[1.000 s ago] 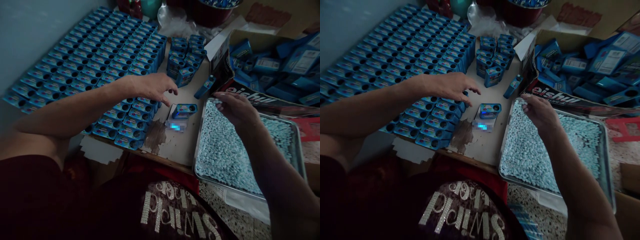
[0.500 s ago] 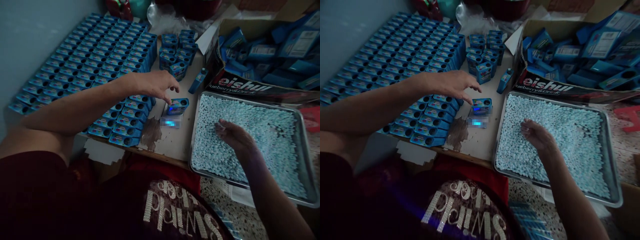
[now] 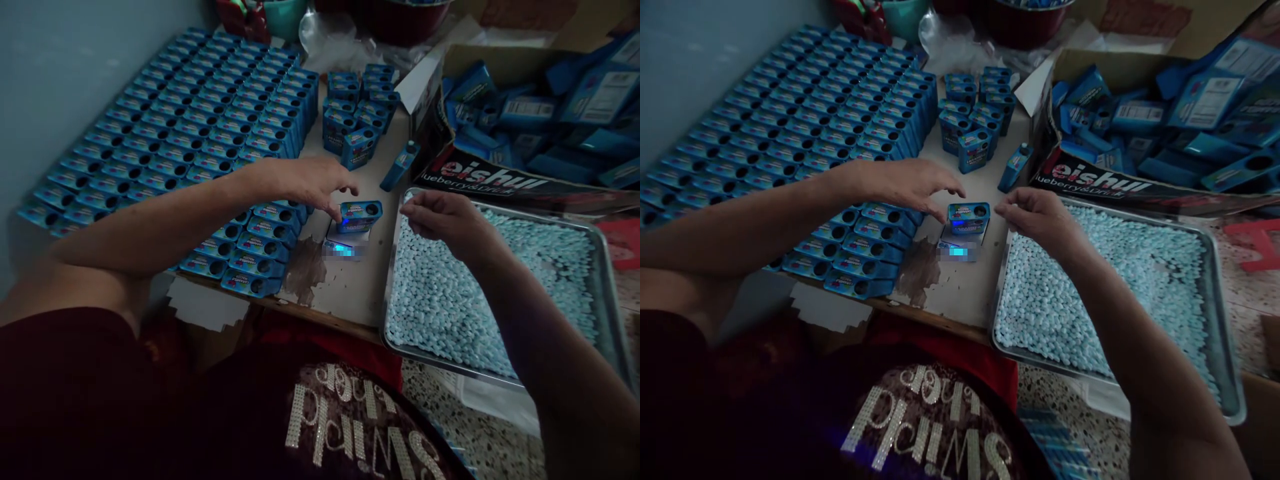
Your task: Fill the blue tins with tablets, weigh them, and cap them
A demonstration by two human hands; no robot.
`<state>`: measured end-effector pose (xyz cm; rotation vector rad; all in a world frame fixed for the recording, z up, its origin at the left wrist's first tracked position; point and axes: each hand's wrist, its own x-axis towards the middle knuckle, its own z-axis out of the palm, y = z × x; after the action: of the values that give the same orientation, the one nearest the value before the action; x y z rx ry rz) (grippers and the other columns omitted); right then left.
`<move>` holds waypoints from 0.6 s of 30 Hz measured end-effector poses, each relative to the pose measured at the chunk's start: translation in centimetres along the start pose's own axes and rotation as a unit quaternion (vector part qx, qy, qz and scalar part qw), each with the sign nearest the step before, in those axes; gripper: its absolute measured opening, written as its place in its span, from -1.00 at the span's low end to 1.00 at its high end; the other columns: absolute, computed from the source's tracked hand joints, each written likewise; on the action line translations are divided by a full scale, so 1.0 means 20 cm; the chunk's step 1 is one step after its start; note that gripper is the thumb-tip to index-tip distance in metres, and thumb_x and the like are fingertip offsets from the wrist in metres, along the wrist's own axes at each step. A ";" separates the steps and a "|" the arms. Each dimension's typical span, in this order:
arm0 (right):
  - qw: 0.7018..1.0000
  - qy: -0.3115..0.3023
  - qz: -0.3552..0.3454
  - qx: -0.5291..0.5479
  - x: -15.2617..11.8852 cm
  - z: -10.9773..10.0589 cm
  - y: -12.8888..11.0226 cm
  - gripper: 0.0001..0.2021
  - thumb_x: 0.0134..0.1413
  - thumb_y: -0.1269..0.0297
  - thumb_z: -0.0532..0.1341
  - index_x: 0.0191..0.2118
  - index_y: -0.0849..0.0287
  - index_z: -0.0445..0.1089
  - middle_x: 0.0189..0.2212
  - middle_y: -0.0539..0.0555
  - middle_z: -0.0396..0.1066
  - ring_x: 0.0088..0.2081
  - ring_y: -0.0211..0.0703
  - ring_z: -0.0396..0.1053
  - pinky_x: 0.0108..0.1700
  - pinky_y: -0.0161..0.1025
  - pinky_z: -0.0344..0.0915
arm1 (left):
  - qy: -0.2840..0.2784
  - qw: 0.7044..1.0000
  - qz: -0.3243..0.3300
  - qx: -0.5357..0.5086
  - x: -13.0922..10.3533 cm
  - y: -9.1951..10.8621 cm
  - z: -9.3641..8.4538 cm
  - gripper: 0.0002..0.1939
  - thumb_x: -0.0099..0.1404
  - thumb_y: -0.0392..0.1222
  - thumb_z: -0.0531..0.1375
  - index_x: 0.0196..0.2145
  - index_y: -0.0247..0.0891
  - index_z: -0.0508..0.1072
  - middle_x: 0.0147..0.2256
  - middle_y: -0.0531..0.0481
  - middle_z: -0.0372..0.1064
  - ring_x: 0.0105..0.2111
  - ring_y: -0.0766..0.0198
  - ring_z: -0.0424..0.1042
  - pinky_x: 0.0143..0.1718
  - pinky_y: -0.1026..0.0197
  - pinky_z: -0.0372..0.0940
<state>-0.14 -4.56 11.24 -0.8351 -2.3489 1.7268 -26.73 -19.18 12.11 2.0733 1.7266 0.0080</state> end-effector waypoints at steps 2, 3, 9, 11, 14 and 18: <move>0.995 0.000 -0.045 -0.083 0.07 0.05 -0.05 -0.62 0.21 -0.13 0.49 -0.33 0.08 0.55 -0.55 -0.01 0.33 -0.48 -0.21 0.24 -0.40 -0.20 0.12 | -0.006 1.000 -0.009 -0.016 -0.01 0.00 0.00 -0.24 0.46 0.25 0.29 0.46 -0.17 0.44 0.27 -0.19 0.55 0.25 -0.11 0.48 0.29 0.06 0.26; 0.989 0.003 -0.069 -0.128 0.10 0.06 -0.07 -0.63 0.22 -0.13 0.48 -0.33 0.09 0.57 -0.55 -0.01 0.34 -0.45 -0.18 0.28 -0.37 -0.19 0.14 | -0.008 1.000 -0.014 -0.018 -0.02 0.00 0.00 -0.25 0.45 0.24 0.30 0.45 -0.18 0.45 0.27 -0.19 0.55 0.23 -0.10 0.49 0.26 0.07 0.27; 0.942 0.000 -0.128 -0.310 0.23 0.09 -0.04 -0.77 0.17 0.05 0.52 -0.21 0.09 0.69 -0.46 -0.01 0.48 -0.36 -0.14 0.40 -0.27 -0.17 0.18 | -0.010 0.999 -0.039 -0.016 -0.06 -0.02 -0.02 -0.24 0.40 0.10 0.37 0.44 -0.27 0.45 0.30 -0.26 0.52 0.23 -0.10 0.51 0.23 0.09 0.31; 0.937 -0.006 -0.123 -0.325 0.24 0.08 -0.03 -0.80 0.12 0.15 0.53 -0.17 0.08 0.71 -0.44 -0.01 0.50 -0.36 -0.14 0.42 -0.26 -0.17 0.21 | -0.005 0.999 -0.040 -0.023 -0.07 -0.03 -0.01 -0.25 0.41 0.11 0.36 0.44 -0.24 0.46 0.30 -0.24 0.52 0.23 -0.11 0.51 0.25 0.08 0.30; 0.930 -0.010 -0.134 -0.341 0.22 0.09 -0.06 -0.88 0.12 0.29 0.49 -0.20 0.10 0.71 -0.44 0.00 0.52 -0.36 -0.13 0.45 -0.24 -0.17 0.24 | 0.008 0.999 -0.032 -0.028 -0.08 -0.05 0.00 -0.27 0.40 0.14 0.35 0.43 -0.18 0.47 0.28 -0.18 0.54 0.20 -0.09 0.52 0.24 0.08 0.30; 0.922 0.012 -0.154 -0.354 0.22 0.10 -0.10 -0.88 0.13 0.39 0.43 -0.21 0.10 0.73 -0.39 0.04 0.59 -0.31 -0.06 0.51 -0.19 -0.13 0.30 | 0.016 0.999 -0.025 -0.025 -0.07 -0.05 0.00 -0.24 0.38 0.14 0.37 0.42 -0.22 0.47 0.27 -0.23 0.54 0.19 -0.09 0.52 0.23 0.06 0.32</move>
<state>-5.27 -4.54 11.37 -0.4882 -2.9123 0.7280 -28.00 -20.46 12.15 2.0038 1.7794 0.0700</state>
